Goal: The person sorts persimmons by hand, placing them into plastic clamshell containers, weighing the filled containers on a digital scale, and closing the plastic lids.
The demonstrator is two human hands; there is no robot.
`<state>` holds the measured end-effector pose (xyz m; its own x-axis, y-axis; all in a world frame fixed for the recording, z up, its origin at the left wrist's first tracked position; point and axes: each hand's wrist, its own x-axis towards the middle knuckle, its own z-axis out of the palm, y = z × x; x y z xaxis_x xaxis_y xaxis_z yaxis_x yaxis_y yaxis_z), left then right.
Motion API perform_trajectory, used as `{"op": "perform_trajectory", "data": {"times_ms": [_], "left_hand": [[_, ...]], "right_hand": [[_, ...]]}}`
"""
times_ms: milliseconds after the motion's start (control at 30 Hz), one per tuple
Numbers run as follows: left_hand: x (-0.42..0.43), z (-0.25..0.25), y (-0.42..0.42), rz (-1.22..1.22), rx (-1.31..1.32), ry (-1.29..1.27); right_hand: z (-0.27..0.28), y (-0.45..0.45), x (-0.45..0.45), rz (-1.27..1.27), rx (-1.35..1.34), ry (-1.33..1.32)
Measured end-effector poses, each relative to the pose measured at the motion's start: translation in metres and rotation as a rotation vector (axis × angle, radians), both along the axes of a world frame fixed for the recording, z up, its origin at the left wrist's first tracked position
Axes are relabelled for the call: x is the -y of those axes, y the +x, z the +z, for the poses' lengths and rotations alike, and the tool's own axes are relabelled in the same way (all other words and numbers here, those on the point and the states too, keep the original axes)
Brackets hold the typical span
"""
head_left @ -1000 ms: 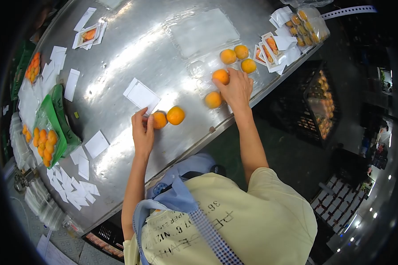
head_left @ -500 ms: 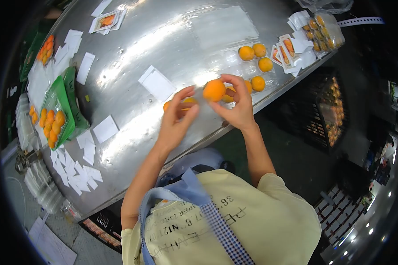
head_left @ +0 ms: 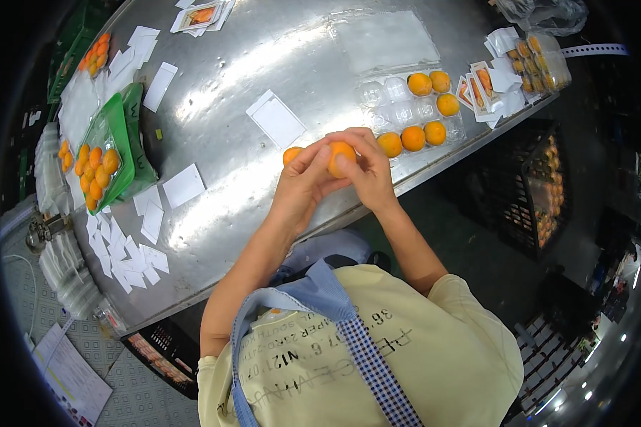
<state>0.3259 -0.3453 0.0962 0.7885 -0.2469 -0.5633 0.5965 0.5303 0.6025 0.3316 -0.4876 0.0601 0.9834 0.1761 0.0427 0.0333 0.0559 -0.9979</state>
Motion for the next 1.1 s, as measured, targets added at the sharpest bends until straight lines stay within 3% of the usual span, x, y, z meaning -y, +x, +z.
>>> {"op": "perform_trajectory", "data": {"times_ms": [200, 400, 633, 767, 833, 867, 933, 967, 1000, 1100], "left_hand": [[-0.001, -0.003, -0.003, -0.022, -0.109, -0.045], [-0.002, -0.006, -0.006, -0.001, -0.088, -0.017], [-0.003, -0.022, -0.013, -0.039, -0.1, 0.037], [-0.009, -0.025, -0.014, -0.058, -0.143, 0.065], [-0.023, -0.031, -0.015, -0.085, -0.168, 0.001], [-0.028, -0.032, -0.016, -0.092, -0.181, -0.03], [-0.033, -0.033, -0.019, -0.077, -0.206, -0.088], [-0.03, -0.029, -0.021, -0.012, -0.238, -0.151], [-0.029, -0.03, -0.023, -0.002, -0.221, -0.143], [-0.024, -0.031, -0.026, 0.004, -0.186, -0.121]], "right_hand": [[-0.006, 0.003, -0.003, -0.039, -0.241, 0.151], [0.004, -0.003, -0.009, -0.025, 0.0, -0.211], [-0.012, -0.008, -0.016, -0.037, 0.164, -0.39], [-0.016, -0.004, -0.002, -0.024, 0.087, -0.242], [-0.009, 0.005, 0.029, -0.206, 0.152, -0.348], [-0.021, 0.009, 0.049, -0.326, 0.019, -0.39], [-0.028, 0.017, 0.098, -0.481, 0.121, -0.75], [-0.024, 0.018, 0.118, -0.471, 0.251, -1.006], [-0.023, 0.017, 0.133, -0.424, 0.19, -1.128], [-0.024, 0.014, 0.154, -0.274, 0.143, -1.3]]}}
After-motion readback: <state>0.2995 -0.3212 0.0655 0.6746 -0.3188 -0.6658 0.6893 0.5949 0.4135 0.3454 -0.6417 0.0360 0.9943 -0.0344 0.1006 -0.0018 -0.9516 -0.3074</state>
